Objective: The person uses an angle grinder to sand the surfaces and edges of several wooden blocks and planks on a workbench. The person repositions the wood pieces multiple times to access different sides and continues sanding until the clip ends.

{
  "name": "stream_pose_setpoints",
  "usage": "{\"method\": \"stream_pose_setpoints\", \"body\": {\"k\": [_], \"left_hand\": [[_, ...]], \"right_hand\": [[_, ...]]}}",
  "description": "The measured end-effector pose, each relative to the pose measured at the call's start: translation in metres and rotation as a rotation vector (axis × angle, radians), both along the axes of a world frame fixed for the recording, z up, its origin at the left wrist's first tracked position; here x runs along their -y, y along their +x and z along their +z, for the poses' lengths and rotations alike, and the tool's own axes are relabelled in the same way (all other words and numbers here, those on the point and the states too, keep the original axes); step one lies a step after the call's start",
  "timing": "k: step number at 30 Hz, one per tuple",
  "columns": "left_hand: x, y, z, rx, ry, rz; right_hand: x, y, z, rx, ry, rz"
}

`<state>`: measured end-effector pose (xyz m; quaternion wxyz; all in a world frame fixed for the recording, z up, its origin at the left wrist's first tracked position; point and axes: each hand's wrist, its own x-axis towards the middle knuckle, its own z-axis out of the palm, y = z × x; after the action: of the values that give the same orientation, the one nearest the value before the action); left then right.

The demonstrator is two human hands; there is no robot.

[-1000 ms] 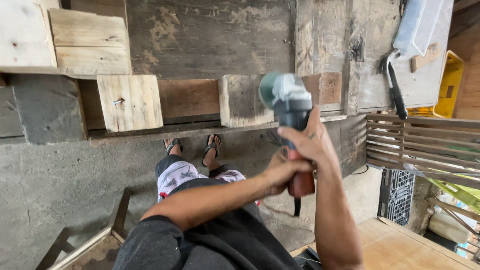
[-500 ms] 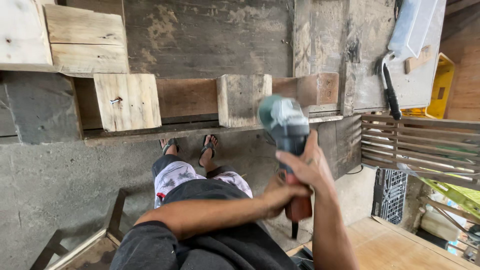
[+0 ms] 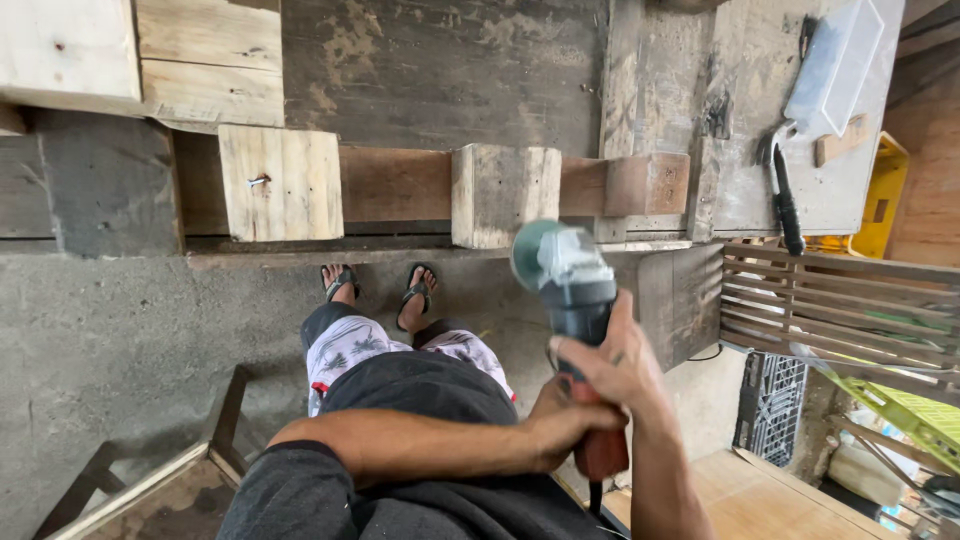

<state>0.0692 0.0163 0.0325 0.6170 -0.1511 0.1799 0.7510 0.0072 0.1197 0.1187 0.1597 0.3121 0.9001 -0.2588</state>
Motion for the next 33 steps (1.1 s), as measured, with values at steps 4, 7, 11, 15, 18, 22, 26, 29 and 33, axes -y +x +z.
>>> {"method": "stream_pose_setpoints", "body": {"k": [4, 7, 11, 15, 18, 22, 26, 29, 33], "left_hand": [[-0.035, -0.053, -0.034, -0.026, 0.068, 0.063], [-0.059, -0.087, -0.051, -0.037, 0.096, 0.061], [-0.071, -0.105, -0.055, -0.072, 0.145, -0.072], [-0.058, -0.103, -0.056, -0.077, 0.188, -0.041], [-0.044, -0.101, -0.063, -0.069, 0.225, 0.030], [-0.046, -0.105, -0.068, -0.075, 0.200, 0.058], [-0.054, -0.109, -0.066, -0.048, 0.199, -0.002], [-0.042, -0.105, -0.068, -0.070, 0.227, 0.098], [-0.028, -0.099, -0.068, -0.044, 0.261, 0.192]], "right_hand": [[-0.025, -0.057, -0.013, 0.219, 0.043, -0.226], [-0.042, -0.087, -0.021, 0.106, 0.053, -0.175], [-0.048, -0.087, -0.023, 0.002, 0.173, -0.162], [-0.041, -0.079, -0.030, -0.075, 0.213, -0.146], [-0.033, -0.083, -0.041, -0.034, 0.147, -0.158], [-0.034, -0.090, -0.044, -0.073, 0.172, -0.014], [-0.038, -0.095, -0.037, -0.044, 0.189, -0.146], [-0.027, -0.096, -0.041, -0.065, 0.205, -0.034], [-0.013, -0.098, -0.044, -0.081, 0.146, 0.065]]}}
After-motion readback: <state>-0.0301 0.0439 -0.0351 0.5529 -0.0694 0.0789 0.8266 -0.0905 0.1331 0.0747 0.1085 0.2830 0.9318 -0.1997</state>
